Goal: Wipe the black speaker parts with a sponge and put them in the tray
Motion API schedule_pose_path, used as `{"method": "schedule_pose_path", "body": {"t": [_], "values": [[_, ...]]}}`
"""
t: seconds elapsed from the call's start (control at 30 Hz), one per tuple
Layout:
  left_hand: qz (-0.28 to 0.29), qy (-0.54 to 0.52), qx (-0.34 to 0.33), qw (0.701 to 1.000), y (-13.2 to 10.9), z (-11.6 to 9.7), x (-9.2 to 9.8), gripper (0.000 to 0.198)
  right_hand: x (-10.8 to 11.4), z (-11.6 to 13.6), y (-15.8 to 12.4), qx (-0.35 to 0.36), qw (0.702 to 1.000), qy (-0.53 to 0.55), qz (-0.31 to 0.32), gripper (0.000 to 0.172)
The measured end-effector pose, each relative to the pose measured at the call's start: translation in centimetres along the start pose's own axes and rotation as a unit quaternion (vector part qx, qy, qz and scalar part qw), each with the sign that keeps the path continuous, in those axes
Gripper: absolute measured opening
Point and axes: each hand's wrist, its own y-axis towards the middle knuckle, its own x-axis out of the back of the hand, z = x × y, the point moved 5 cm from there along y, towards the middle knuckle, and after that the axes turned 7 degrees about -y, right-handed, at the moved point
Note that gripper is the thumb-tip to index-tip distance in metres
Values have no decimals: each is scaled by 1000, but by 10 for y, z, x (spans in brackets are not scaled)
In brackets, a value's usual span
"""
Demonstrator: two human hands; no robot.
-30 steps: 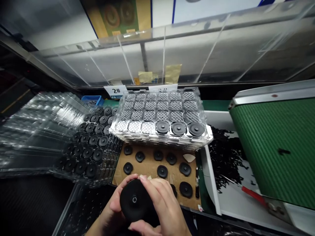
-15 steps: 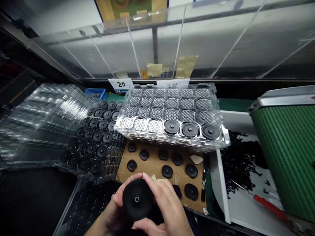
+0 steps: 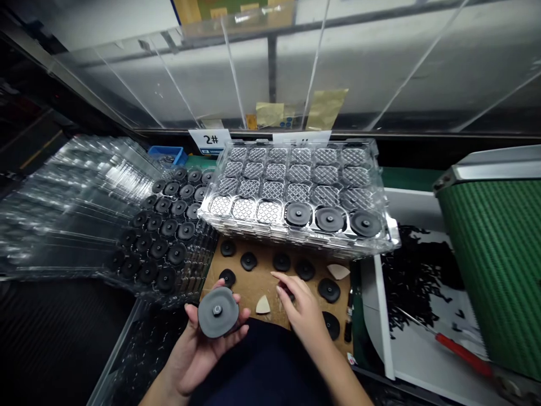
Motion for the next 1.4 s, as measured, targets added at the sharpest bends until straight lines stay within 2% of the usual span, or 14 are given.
{"method": "schedule_pose_path", "body": {"t": [0.13, 0.27, 0.37, 0.5, 0.6, 0.67, 0.73, 0.9, 0.97, 1.03, 1.13, 1.27, 1.33, 1.4], "values": [[-67, -6, -42, 997, -9, -10, 18, 38, -73, -40, 33, -56, 990, -72, 106, 21], [-89, -2, -81, 993, -16, -14, 22, 38, -126, -42, 40, -70, 973, -132, 175, 28], [-96, -11, -91, 991, -20, -12, 18, 47, -145, -32, 36, -45, 970, -143, 192, 29], [-111, -17, -98, 989, -23, -7, 14, 60, -150, -23, 30, -6, 974, -109, 200, 27], [-119, -12, -96, 988, -21, -4, 13, 59, -132, -23, 31, -7, 981, -69, 180, 24], [-114, -4, -100, 988, -18, -4, 11, 55, -102, -18, 33, -14, 989, -40, 138, 21], [-109, 8, -105, 988, -13, -4, 8, 50, -59, -5, 32, -15, 996, -7, 82, 21], [-106, 70, -91, 988, 3, 1, -9, 49, 43, 72, 0, 65, 994, 78, -50, 30], [-108, 109, -69, 986, 6, 5, -18, 50, 69, 110, -19, 207, 966, 98, -122, 30], [-119, 128, -57, 983, 6, 7, -27, 52, 79, 133, -31, 280, 948, 97, -119, 30], [-108, 129, -60, 984, 6, 11, -40, 55, 83, 141, -29, 277, 953, 75, -93, 25], [-74, 146, -44, 985, 7, 16, -53, 43, 89, 136, -33, 292, 930, 56, -214, 26], [-92, 131, -39, 986, 5, 14, -52, 52, 85, 130, -42, 321, 922, 85, -199, 25], [-102, 110, -34, 988, 2, 12, -49, 64, 82, 122, -48, 302, 938, 93, -145, 23]]}}
